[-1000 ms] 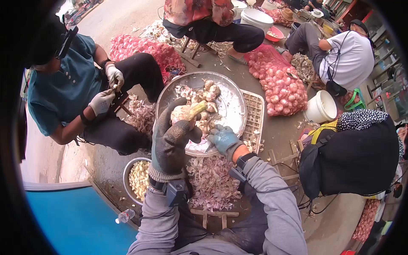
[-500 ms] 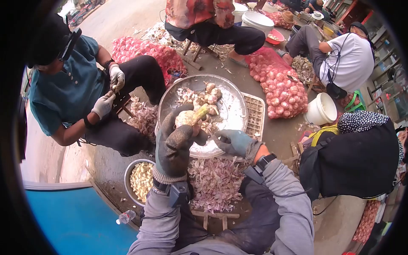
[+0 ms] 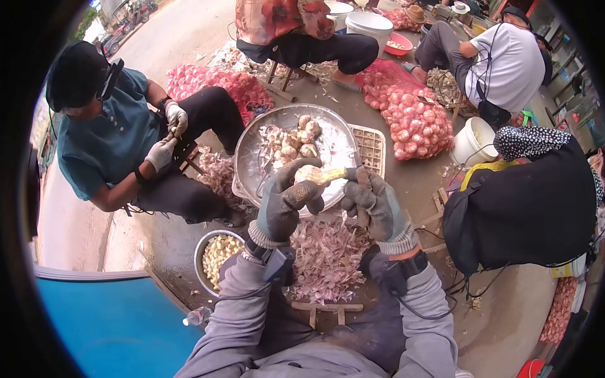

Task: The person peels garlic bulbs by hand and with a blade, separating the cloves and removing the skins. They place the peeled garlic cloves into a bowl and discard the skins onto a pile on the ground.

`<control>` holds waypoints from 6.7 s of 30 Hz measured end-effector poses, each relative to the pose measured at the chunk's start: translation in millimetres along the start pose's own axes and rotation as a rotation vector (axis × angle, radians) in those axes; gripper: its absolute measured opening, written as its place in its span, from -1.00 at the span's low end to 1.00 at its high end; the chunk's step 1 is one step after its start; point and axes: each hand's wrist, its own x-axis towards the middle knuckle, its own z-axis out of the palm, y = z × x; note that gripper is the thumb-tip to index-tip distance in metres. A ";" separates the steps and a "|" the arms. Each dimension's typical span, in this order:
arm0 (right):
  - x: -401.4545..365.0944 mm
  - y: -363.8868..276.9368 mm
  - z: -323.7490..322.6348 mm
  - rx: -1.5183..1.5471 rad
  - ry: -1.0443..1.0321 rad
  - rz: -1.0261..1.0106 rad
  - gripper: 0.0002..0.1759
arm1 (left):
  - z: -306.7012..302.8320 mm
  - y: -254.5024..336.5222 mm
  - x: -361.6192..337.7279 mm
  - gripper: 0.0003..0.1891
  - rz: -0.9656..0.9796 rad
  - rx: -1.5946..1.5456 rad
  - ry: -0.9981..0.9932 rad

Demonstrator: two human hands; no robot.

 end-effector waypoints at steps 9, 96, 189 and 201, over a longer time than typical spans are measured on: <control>0.1 9.1 -17.6 0.124 0.010 0.048 -0.69 | 23.6 -20.4 4.7 -0.46 -0.204 0.130 -0.116; -44.0 1.9 -51.0 -0.279 0.034 0.124 -0.67 | 51.4 -78.9 6.1 -0.46 -0.306 -0.360 -0.098; -45.5 3.9 -69.8 -0.850 0.058 -0.144 -0.62 | 54.6 -87.6 11.6 -0.52 -0.311 -0.231 -0.181; -46.0 8.3 -71.5 -0.485 0.002 0.100 -0.56 | 58.2 -86.3 5.6 -0.56 -0.449 -0.262 -0.236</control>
